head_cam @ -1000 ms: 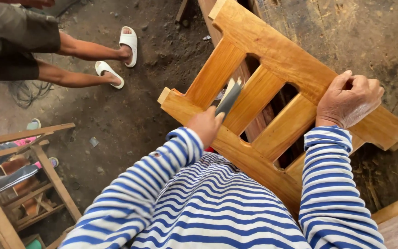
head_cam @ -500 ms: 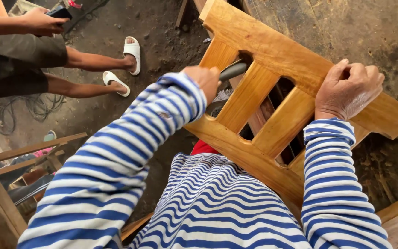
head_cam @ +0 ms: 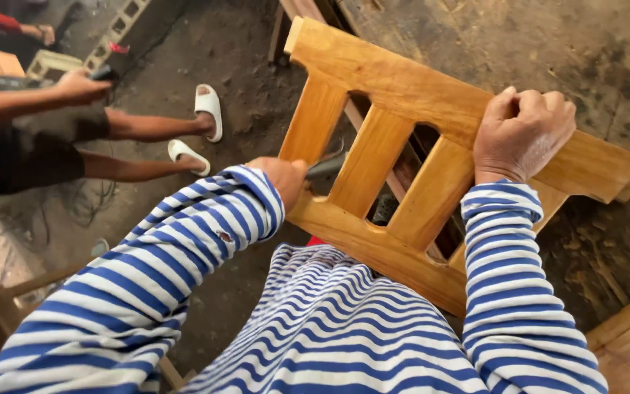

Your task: The person uses a metal scraper to remove material from the surface of a wooden chair back. They hold the chair with one hand and scrape the wood with the other, working on the edges and the slats. The person rotates the chair to access different sides and continues scraping until the end of the clip.

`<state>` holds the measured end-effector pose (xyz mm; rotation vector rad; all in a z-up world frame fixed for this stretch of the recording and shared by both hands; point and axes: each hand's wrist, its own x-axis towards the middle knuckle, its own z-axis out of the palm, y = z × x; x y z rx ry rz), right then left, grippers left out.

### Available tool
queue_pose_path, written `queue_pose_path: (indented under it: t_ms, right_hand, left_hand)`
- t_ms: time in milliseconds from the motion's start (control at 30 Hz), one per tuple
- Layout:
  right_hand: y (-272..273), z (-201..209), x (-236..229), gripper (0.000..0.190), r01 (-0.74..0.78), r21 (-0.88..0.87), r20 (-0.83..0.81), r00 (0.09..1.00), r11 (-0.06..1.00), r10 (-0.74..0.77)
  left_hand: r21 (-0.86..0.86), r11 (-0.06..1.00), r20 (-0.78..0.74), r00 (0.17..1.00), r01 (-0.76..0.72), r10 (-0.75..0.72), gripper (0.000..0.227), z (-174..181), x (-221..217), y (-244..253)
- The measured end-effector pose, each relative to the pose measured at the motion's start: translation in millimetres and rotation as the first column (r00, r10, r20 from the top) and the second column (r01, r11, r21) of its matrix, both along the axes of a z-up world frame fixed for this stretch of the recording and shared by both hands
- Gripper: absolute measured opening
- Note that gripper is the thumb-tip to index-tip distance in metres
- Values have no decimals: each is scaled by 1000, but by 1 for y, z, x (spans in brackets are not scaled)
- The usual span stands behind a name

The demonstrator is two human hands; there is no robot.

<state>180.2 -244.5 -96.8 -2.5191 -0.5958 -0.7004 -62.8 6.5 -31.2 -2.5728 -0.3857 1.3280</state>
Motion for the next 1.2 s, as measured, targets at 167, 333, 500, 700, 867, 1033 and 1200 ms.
queue_pose_path:
  t_ms: [167, 333, 500, 700, 867, 1033, 1200]
  right_hand:
    - [-1, -1, 1, 27, -14, -2, -40, 999, 1000, 14]
    - [-1, -4, 3, 27, -6, -17, 1, 1000, 1000, 6]
    - [-3, -8, 3, 27, -1, -24, 14, 1000, 1000, 1]
    - [-6, -10, 2, 24, 21, -58, 33, 999, 998, -19]
    - [-6, -8, 0, 25, 21, -56, 27, 999, 998, -20]
    - [-7, -5, 0, 22, 12, -80, 80, 997, 997, -6]
    - [-5, -11, -2, 24, 2, -14, 56, 998, 1000, -2]
  left_hand:
    - [31, 999, 135, 991, -29, 24, 20, 36, 72, 19]
    - [-117, 964, 279, 924, -238, 262, 36, 37, 24, -3]
    - [-209, 877, 85, 885, -433, 457, 36, 25, -50, -30]
    - [-314, 669, -100, 725, -673, 682, 37, 68, -49, -45]
    - [-277, 695, -133, 743, -664, 656, 42, 42, -48, -35]
    - [-274, 809, -86, 851, -520, 518, 42, -21, -21, -27]
    - [-258, 806, -123, 846, -532, 519, 41, 15, -10, -33]
